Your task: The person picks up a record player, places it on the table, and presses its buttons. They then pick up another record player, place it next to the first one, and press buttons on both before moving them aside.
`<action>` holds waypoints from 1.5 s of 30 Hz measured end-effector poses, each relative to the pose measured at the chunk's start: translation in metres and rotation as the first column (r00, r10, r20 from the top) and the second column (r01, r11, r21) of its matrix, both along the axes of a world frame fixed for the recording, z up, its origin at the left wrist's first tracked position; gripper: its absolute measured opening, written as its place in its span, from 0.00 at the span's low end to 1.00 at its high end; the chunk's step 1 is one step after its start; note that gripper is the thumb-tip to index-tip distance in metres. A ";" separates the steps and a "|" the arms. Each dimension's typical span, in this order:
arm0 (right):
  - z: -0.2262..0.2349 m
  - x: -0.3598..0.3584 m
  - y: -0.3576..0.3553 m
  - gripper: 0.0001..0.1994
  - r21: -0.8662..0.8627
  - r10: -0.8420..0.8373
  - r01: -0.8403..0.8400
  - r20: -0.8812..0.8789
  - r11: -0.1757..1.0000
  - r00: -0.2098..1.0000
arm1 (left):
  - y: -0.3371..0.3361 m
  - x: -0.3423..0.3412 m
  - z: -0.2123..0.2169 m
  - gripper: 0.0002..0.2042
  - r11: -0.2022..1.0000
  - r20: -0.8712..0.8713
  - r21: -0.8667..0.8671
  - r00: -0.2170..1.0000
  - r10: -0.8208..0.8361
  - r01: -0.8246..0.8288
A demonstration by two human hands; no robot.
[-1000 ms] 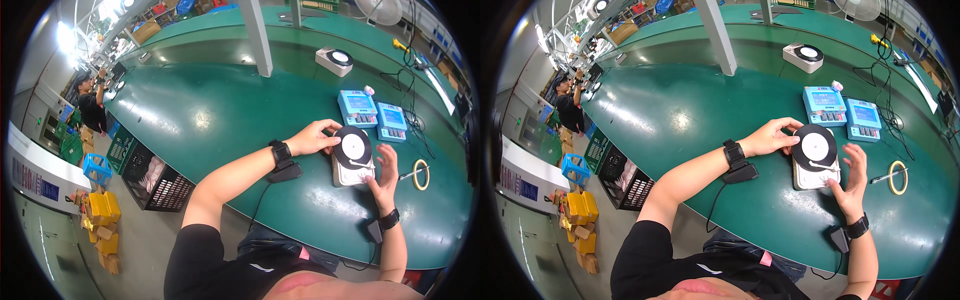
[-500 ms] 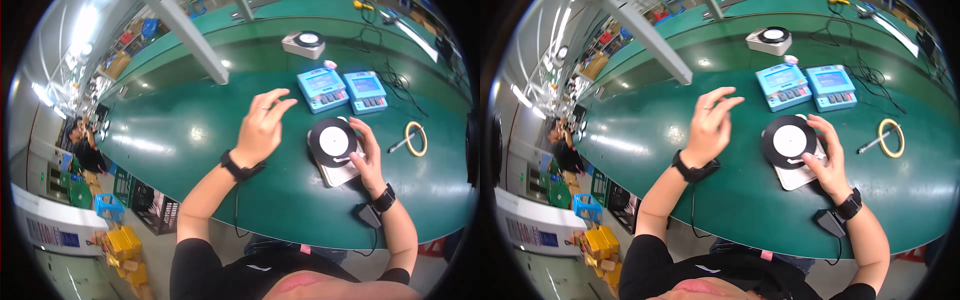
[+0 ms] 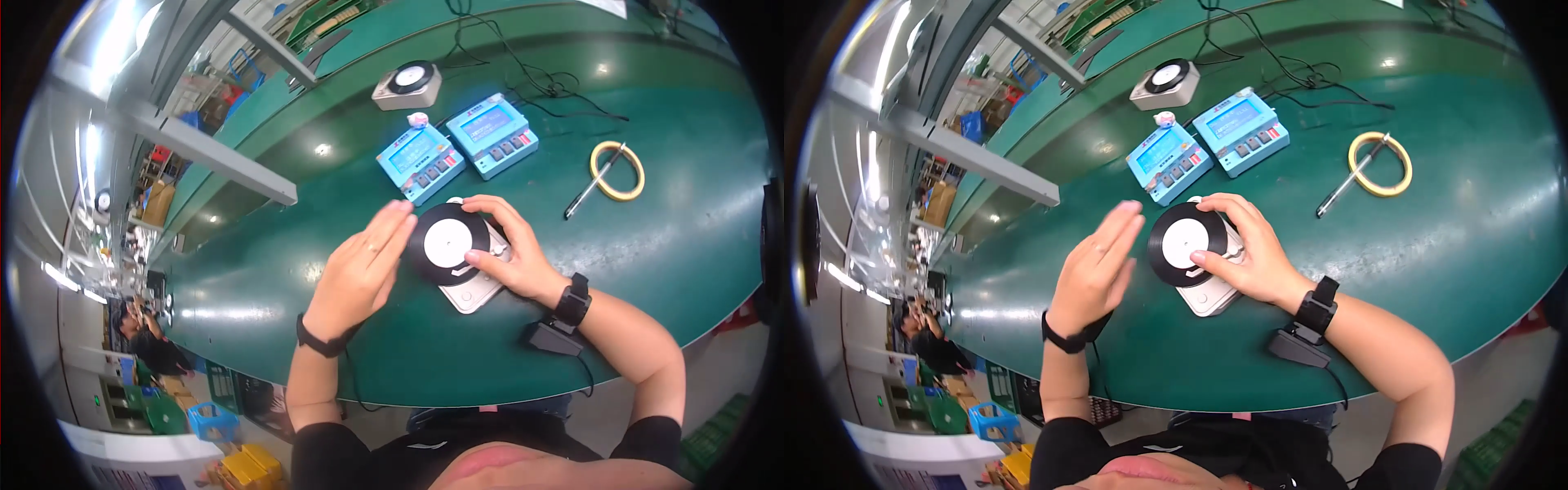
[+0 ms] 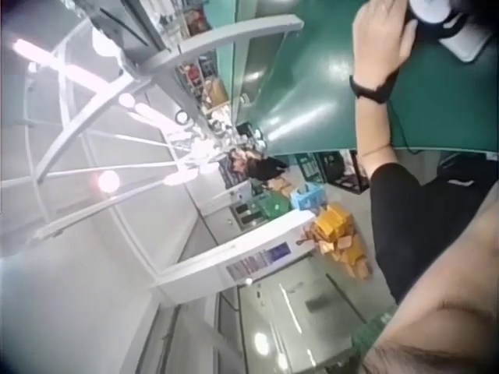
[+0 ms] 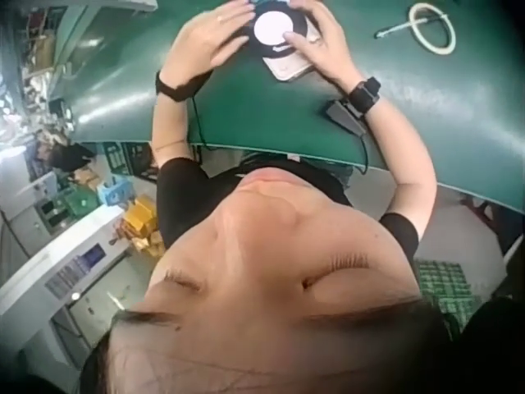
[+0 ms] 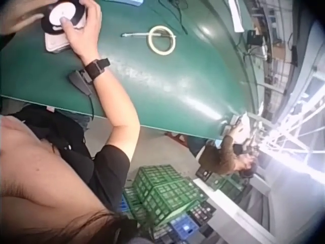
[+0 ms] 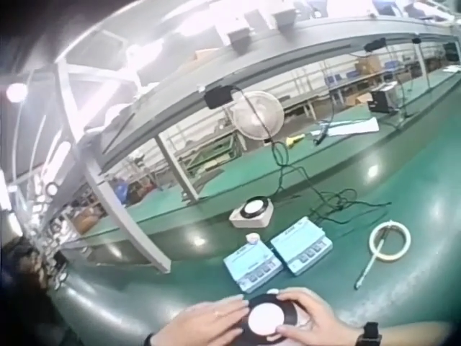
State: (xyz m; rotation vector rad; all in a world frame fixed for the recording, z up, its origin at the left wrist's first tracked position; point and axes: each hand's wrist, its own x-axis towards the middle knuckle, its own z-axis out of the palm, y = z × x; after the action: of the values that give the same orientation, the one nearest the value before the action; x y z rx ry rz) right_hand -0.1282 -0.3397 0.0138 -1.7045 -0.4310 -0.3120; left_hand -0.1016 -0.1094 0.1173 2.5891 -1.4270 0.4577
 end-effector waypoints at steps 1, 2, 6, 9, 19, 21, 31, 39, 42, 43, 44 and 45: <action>0.000 0.001 0.001 0.26 0.011 0.002 -0.002 -0.001 1.000 1.000 | 0.000 0.006 -0.002 0.20 0.998 -0.068 0.012 0.996 -0.059 0.060; 0.000 0.002 0.004 0.25 0.025 0.017 -0.017 0.001 1.000 1.000 | 0.002 0.015 -0.003 0.20 0.994 -0.132 0.020 0.986 -0.106 0.109; -0.009 0.002 0.005 0.24 0.132 0.010 0.002 -0.085 0.991 0.996 | -0.009 0.082 0.005 0.18 0.997 -0.122 -0.043 0.991 -0.062 0.058; -0.001 0.001 0.004 0.22 0.148 -0.004 0.026 -0.150 0.989 0.989 | -0.023 0.168 0.004 0.25 0.999 0.008 -0.050 1.000 -0.002 0.003; -0.003 0.004 0.005 0.20 0.015 -0.067 0.068 -0.061 0.998 0.996 | -0.139 0.304 -0.013 0.44 0.772 -0.225 0.380 0.758 0.612 -0.510; -0.001 0.002 0.006 0.20 -0.012 -0.074 0.074 -0.045 0.997 0.996 | -0.169 0.308 -0.014 0.45 0.758 -0.230 0.406 0.746 0.625 -0.510; 0.002 0.003 0.013 0.21 -0.002 -0.021 0.021 -0.076 1.000 0.997 | -0.250 0.295 -0.046 0.29 0.586 -0.107 0.241 0.579 0.808 -0.774; -0.003 0.007 0.005 0.21 -0.059 -0.035 0.032 -0.054 0.998 0.998 | -0.231 0.280 -0.002 0.35 0.574 -0.407 0.499 0.409 0.816 -0.649; -0.004 0.006 0.008 0.20 -0.069 -0.065 0.064 -0.009 0.996 0.998 | -0.204 0.279 -0.005 0.39 0.544 -0.421 0.456 0.368 0.829 -0.704; -0.004 0.006 0.009 0.20 -0.067 -0.057 0.057 0.003 0.996 0.998 | -0.192 0.278 -0.008 0.41 0.536 -0.417 0.407 0.372 0.829 -0.739; -0.004 0.007 0.008 0.20 -0.068 -0.062 0.062 0.008 0.996 0.998 | -0.184 0.274 -0.009 0.43 0.535 -0.418 0.356 0.381 0.825 -0.767; -0.004 0.008 0.008 0.20 -0.069 -0.067 0.067 0.013 0.995 0.998 | -0.177 0.272 -0.007 0.43 0.535 -0.419 0.347 0.384 0.823 -0.770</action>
State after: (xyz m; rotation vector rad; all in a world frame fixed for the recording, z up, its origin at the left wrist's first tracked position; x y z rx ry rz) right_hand -0.1202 -0.3321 0.0096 -1.7880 -0.3969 -0.3586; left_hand 0.1703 -0.2860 0.1099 2.9621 0.0978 -0.3021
